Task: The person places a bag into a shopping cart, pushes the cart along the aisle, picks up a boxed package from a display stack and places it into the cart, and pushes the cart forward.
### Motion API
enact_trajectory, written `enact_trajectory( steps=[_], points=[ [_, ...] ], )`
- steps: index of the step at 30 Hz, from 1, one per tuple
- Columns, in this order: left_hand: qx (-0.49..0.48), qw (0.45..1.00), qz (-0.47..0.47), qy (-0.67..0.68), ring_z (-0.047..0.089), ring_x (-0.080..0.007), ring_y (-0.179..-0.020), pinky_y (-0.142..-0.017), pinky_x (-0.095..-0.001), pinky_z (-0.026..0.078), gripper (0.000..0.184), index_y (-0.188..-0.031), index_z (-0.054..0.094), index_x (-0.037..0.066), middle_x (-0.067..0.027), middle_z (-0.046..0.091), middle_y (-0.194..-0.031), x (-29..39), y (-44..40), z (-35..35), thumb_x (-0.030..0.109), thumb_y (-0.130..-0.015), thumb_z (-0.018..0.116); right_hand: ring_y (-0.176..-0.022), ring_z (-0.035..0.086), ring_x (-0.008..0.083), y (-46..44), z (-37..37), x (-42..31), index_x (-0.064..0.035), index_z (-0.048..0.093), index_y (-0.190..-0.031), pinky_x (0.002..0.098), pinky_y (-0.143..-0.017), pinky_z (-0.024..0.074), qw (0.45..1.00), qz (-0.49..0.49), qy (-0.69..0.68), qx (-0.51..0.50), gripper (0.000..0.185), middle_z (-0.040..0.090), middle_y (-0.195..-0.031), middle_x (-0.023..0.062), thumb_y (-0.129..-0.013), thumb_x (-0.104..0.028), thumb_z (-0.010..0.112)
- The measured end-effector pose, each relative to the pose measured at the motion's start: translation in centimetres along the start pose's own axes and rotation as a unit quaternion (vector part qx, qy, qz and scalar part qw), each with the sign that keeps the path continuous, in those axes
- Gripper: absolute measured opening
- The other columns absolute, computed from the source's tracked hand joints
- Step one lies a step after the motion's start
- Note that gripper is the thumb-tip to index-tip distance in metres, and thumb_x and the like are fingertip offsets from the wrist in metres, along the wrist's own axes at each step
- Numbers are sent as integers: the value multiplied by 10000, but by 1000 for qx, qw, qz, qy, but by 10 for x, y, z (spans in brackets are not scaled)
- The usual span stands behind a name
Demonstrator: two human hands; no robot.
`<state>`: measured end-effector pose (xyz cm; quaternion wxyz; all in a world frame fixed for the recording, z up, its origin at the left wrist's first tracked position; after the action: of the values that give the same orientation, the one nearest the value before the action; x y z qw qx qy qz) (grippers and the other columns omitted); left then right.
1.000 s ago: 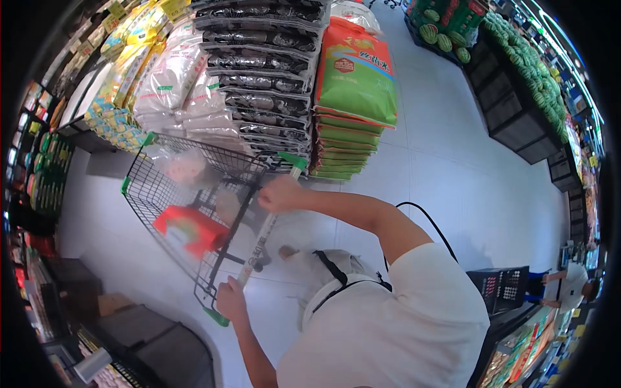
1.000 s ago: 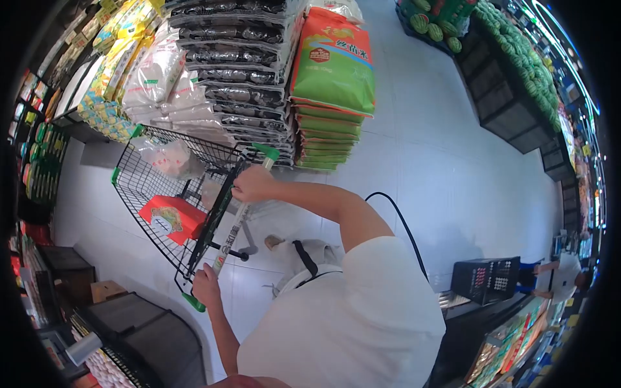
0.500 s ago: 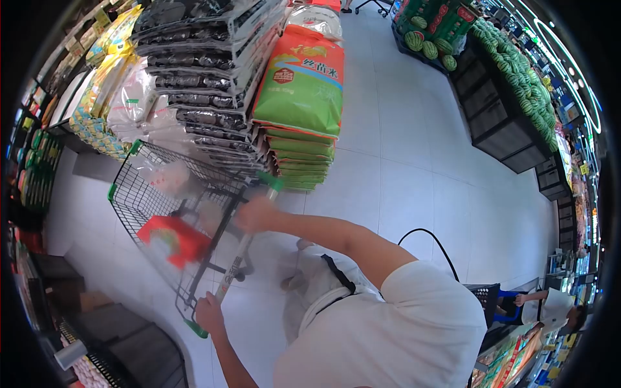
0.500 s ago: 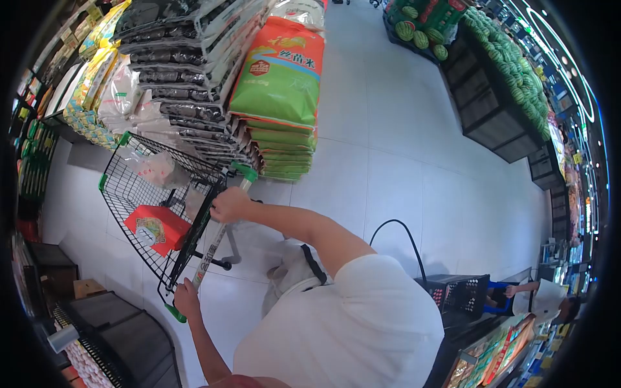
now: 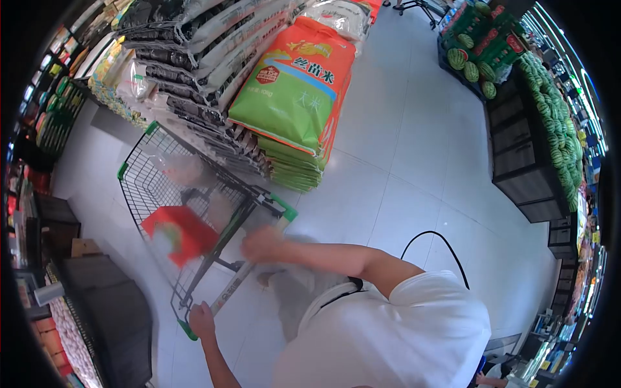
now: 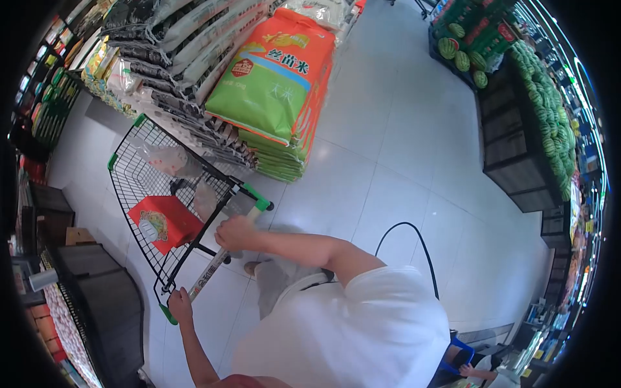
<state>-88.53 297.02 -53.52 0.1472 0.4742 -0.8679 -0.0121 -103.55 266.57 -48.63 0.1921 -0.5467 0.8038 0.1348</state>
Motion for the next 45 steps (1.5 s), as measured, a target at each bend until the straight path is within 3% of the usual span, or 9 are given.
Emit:
enact_trajectory(
  steps=[2,16,19,25,34,40,45],
  points=[
    [9,1000,-5,22,577,-431,-712,-648,-525,424,438,-692,556,-3,-216,585,-715,9,18,30,356,-937,503,-573,651,309,20,8,13,-86,662,-643,434,-571,537,999,-18,31,6,378,654,-661,88,-894,-317,501],
    [16,999,-34,35,602,-431,-708,-631,-522,431,445,-698,590,-12,-219,611,-709,101,160,70,365,-920,508,-573,637,305,167,-30,61,-92,642,-631,423,-576,526,996,-65,11,60,339,616,-629,92,-872,-304,534],
    [32,999,-22,29,613,-420,-699,-630,-521,438,446,-698,594,-15,-219,620,-707,125,192,71,362,-922,513,-588,641,295,206,-48,62,-97,635,-622,416,-571,515,980,-159,27,121,333,622,-647,98,-869,-300,540],
    [37,998,-46,34,615,-420,-712,-646,-513,454,440,-703,612,-12,-212,630,-732,162,255,97,360,-920,518,-608,638,298,257,-28,98,-100,608,-688,426,-555,508,990,-121,57,49,273,620,-693,87,-860,-295,526],
    [54,996,-57,48,628,-421,-700,-627,-529,461,422,-730,654,11,-206,648,-729,229,329,158,372,-904,522,-687,677,278,328,-39,166,-100,652,-667,420,-665,540,993,-94,72,24,361,663,-709,88,-893,-337,500],
    [58,994,-81,45,621,-430,-695,-624,-541,453,437,-696,621,-10,-229,636,-725,273,355,196,361,-903,519,-570,645,264,362,-72,204,-106,625,-601,407,-557,526,979,-161,72,104,335,619,-614,74,-855,-306,536],
    [72,991,-103,54,614,-446,-712,-643,-554,451,423,-722,629,-17,-246,629,-726,310,381,229,352,-903,531,-530,629,268,393,-81,235,-105,618,-580,403,-527,517,969,-210,70,110,334,606,-594,80,-844,-295,547]
  ],
)
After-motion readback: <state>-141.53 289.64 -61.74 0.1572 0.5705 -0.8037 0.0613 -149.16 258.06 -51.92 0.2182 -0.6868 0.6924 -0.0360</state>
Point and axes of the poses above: each hand's wrist, its own y-axis away from the middle knuckle, its own z-axis out of the palm, x = y × z, the point moved 10 cm from there along -y, towards the middle knuckle
